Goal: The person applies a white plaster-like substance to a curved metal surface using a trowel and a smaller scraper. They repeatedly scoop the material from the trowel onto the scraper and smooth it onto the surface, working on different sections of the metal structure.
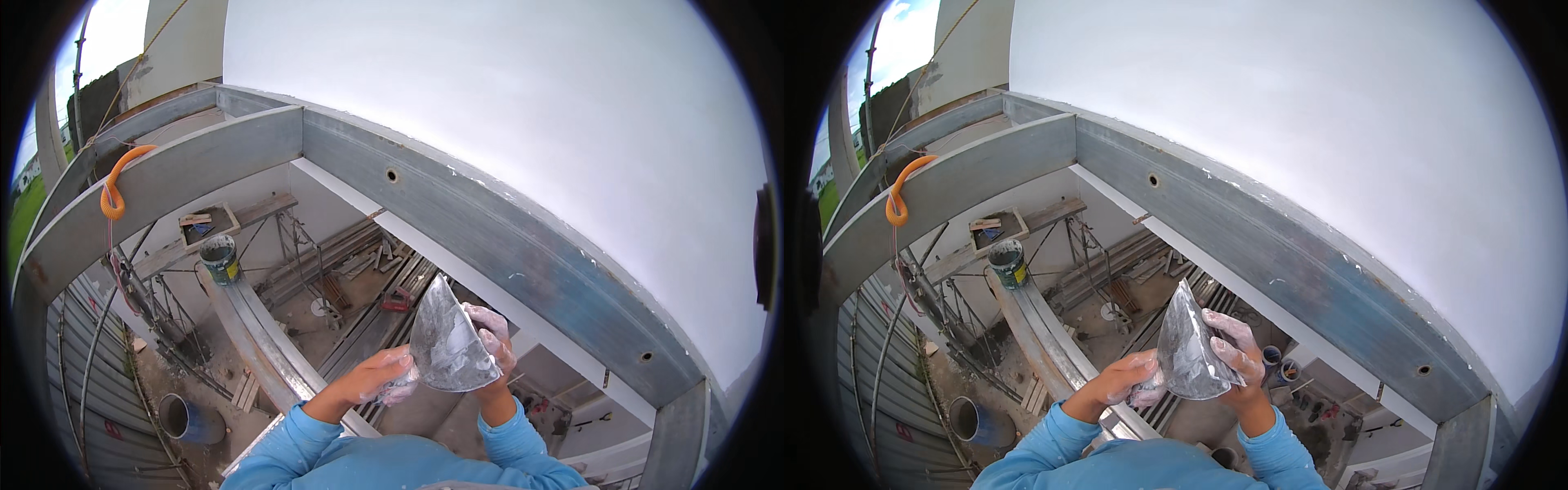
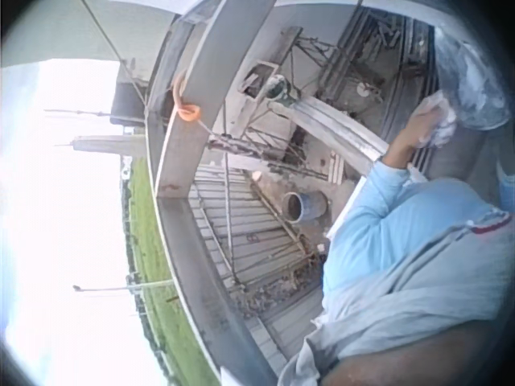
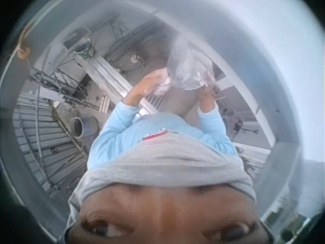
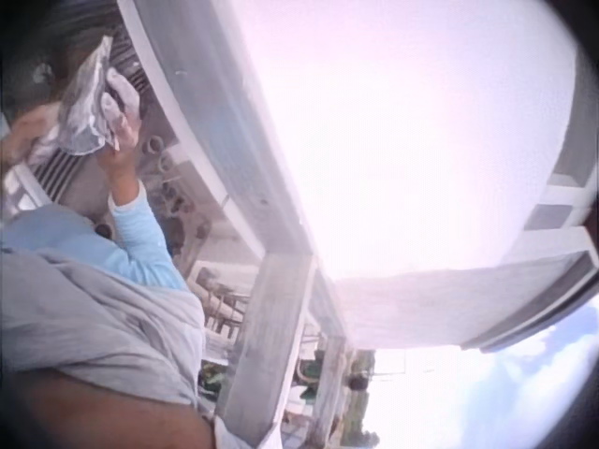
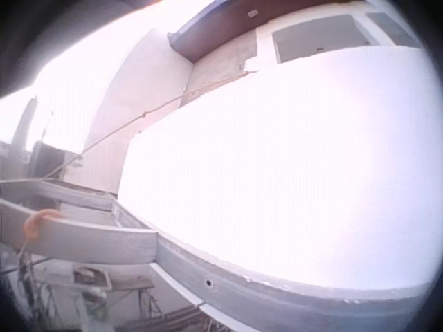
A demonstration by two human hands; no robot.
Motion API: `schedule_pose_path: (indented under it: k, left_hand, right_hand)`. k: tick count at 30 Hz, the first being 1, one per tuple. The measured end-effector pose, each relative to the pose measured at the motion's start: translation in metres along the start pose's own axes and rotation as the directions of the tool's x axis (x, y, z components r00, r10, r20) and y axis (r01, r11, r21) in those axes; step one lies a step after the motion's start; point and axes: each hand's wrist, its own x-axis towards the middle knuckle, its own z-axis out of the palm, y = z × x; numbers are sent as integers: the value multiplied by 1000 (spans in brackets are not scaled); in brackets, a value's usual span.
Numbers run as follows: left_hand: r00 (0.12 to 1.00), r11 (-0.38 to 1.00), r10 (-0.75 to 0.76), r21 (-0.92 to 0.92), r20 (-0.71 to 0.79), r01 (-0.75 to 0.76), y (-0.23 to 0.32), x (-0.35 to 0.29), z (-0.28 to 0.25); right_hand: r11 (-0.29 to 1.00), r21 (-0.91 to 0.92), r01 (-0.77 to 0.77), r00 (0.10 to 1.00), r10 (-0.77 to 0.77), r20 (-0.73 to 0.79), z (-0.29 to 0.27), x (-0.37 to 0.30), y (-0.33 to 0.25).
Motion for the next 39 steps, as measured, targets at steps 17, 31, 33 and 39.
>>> schedule_pose_path:
  k: [17, 31, 33, 39]
  left_hand:
    - [406, 694, 151, 389, -902, 606, -157, -148, -116]
    - [-308, 370, -175, -352, -935, 860, -430, -388, 1]
    - [-384, 402, -159, -415, -909, 816, -426, -376, 2]
    - [-397, 548, -130, -399, -909, 735, -400, -328, -39]
  right_hand:
    - [69, -848, -526, -160, 971, 178, -120, -601, 91]
    - [71, -825, -560, -215, 950, 227, -142, -625, 102]
    - [156, -814, -560, -200, 928, 315, -112, -614, 113]
    - [313, -813, -491, -185, 875, 448, -25, -552, 137]
